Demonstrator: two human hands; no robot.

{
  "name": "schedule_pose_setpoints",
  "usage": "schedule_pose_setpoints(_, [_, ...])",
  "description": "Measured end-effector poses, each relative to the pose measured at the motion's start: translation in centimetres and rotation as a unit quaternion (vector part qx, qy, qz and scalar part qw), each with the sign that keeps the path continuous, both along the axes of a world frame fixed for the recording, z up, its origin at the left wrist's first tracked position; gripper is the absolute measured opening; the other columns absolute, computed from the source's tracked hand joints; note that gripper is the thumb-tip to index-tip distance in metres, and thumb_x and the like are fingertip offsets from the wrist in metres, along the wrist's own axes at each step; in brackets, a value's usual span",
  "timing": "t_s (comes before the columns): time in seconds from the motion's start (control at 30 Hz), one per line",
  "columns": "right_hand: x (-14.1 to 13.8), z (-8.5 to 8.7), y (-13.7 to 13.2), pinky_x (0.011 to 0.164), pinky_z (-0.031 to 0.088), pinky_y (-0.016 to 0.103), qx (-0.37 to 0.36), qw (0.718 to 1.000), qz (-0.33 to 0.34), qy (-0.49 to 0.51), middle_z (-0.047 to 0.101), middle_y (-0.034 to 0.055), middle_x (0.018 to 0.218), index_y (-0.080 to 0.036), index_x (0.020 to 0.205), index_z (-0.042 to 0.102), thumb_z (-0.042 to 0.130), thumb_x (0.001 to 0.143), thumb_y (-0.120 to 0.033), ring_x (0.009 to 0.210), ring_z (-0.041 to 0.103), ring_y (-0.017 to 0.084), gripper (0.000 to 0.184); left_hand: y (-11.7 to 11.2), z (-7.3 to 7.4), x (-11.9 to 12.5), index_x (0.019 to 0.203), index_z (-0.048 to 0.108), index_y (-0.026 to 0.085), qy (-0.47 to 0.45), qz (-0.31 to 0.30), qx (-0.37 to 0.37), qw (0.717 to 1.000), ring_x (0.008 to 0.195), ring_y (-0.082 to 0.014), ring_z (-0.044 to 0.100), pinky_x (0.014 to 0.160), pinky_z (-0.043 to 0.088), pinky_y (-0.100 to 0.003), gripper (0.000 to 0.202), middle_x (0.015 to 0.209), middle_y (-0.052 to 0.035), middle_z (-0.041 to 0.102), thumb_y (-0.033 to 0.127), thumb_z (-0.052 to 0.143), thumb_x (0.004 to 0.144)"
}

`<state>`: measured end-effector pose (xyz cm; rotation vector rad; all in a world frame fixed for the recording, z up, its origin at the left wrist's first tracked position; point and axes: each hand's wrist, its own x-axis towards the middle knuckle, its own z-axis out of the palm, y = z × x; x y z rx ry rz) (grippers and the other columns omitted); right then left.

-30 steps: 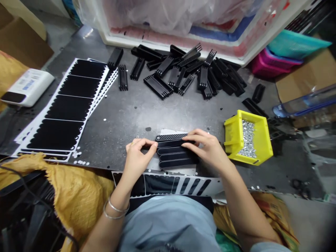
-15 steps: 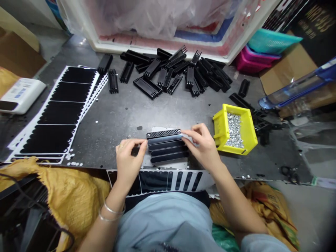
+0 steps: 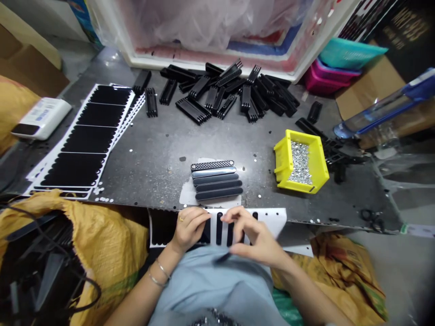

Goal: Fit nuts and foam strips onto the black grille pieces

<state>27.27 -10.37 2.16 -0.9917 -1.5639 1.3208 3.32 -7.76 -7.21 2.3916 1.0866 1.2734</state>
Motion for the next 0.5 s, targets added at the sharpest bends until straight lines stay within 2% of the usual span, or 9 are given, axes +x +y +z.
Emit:
schedule_pose_setpoints(0.07, [1.6, 2.0, 0.9, 0.073, 0.062, 0.036, -0.057, 0.992, -0.024, 0.112, 0.057, 0.0044, 0.112, -0.026, 0.096, 0.058, 0.069, 0.094, -0.052, 0.084, 0.070, 0.017, 0.028, 0.1, 0.8, 0.1, 0.118, 0.068, 0.032, -0.007, -0.011, 0.012, 1.000, 0.091, -0.0179, 0.075, 0.085, 0.058, -0.032, 0.032, 0.099, -0.0014, 0.078, 0.011, 0.063, 0.094])
schedule_pose_setpoints(0.1, [2.1, 2.8, 1.8, 0.063, 0.060, 0.031, -0.054, 0.991, -0.040, 0.119, 0.056, 0.0029, 0.110, -0.028, 0.100, 0.057, 0.069, 0.095, -0.049, 0.073, 0.067, 0.013, 0.025, 0.4, 1.5, 0.2, 0.119, 0.067, 0.033, -0.014, -0.015, 0.021, 1.000, 0.091, -0.0177, 0.075, 0.085, 0.057, -0.032, 0.034, 0.099, -0.0010, 0.078, 0.011, 0.065, 0.093])
schedule_pose_setpoints(0.13, [2.4, 3.4, 2.9, 0.059, 0.057, 0.029, -0.033, 0.994, -0.056, 0.085, 0.056, 0.0019, 0.108, -0.029, 0.105, 0.060, 0.070, 0.095, -0.043, 0.069, 0.063, 0.012, 0.020, 0.9, 2.5, 0.3, 0.119, 0.067, 0.033, -0.022, -0.003, 0.028, 0.999, 0.091, -0.0177, 0.074, 0.086, 0.057, -0.032, 0.035, 0.099, -0.0007, 0.077, 0.012, 0.068, 0.092])
schedule_pose_setpoints(0.2, [1.9, 3.8, 6.0, 0.067, 0.057, 0.029, 0.052, 0.993, -0.082, -0.065, 0.057, 0.0029, 0.107, -0.030, 0.112, 0.067, 0.068, 0.097, -0.030, 0.079, 0.063, 0.014, 0.015, 2.7, 4.8, 0.2, 0.117, 0.068, 0.032, -0.034, 0.067, 0.015, 0.997, 0.094, -0.0191, 0.072, 0.091, 0.053, -0.036, 0.032, 0.098, -0.0008, 0.077, 0.015, 0.070, 0.091])
schedule_pose_setpoints(0.27, [0.4, 3.2, 9.4, 0.083, 0.057, 0.035, 0.148, 0.965, -0.083, -0.200, 0.062, 0.0057, 0.110, -0.030, 0.124, 0.069, 0.061, 0.100, -0.024, 0.096, 0.065, 0.019, 0.026, 5.5, 7.0, 0.0, 0.112, 0.072, 0.029, -0.027, 0.206, -0.077, 0.975, 0.104, -0.0235, 0.069, 0.102, 0.046, -0.045, 0.018, 0.102, -0.0040, 0.077, 0.023, 0.065, 0.096])
schedule_pose_setpoints(0.3, [-0.6, 2.7, 11.1, 0.088, 0.057, 0.037, 0.184, 0.951, -0.069, -0.239, 0.064, 0.0066, 0.113, -0.029, 0.128, 0.068, 0.059, 0.101, -0.023, 0.100, 0.065, 0.020, 0.030, 7.1, 7.8, -0.2, 0.109, 0.074, 0.028, -0.024, 0.229, -0.132, 0.964, 0.105, -0.0251, 0.068, 0.103, 0.045, -0.047, 0.016, 0.102, -0.0048, 0.078, 0.028, 0.063, 0.097])
schedule_pose_setpoints(0.33, [-1.6, 2.1, 12.7, 0.091, 0.056, 0.038, 0.209, 0.941, -0.048, -0.263, 0.067, 0.0068, 0.114, -0.028, 0.128, 0.069, 0.059, 0.101, -0.023, 0.102, 0.066, 0.021, 0.029, 8.6, 8.5, -0.4, 0.107, 0.075, 0.027, -0.017, 0.231, -0.184, 0.955, 0.104, -0.0261, 0.068, 0.104, 0.044, -0.049, 0.017, 0.100, -0.0047, 0.079, 0.031, 0.061, 0.098])
schedule_pose_setpoints(0.4, [-3.3, 1.0, 15.1, 0.093, 0.055, 0.039, 0.235, 0.931, -0.002, -0.279, 0.072, 0.0057, 0.110, -0.026, 0.115, 0.075, 0.065, 0.099, -0.022, 0.100, 0.067, 0.021, 0.019, 11.0, 8.9, -0.8, 0.103, 0.078, 0.028, -0.010, 0.209, -0.264, 0.942, 0.103, -0.0266, 0.068, 0.105, 0.044, -0.049, 0.020, 0.095, -0.0033, 0.080, 0.036, 0.060, 0.097])
schedule_pose_setpoints(0.5, [-4.5, 0.1, 16.9, 0.090, 0.054, 0.037, 0.247, 0.931, 0.033, -0.265, 0.075, 0.0041, 0.103, -0.023, 0.095, 0.078, 0.071, 0.096, -0.022, 0.093, 0.065, 0.019, 0.008, 12.6, 8.5, -1.1, 0.099, 0.080, 0.029, -0.032, 0.173, -0.322, 0.930, 0.103, -0.0256, 0.068, 0.101, 0.047, -0.044, 0.024, 0.089, -0.0019, 0.080, 0.038, 0.058, 0.097])
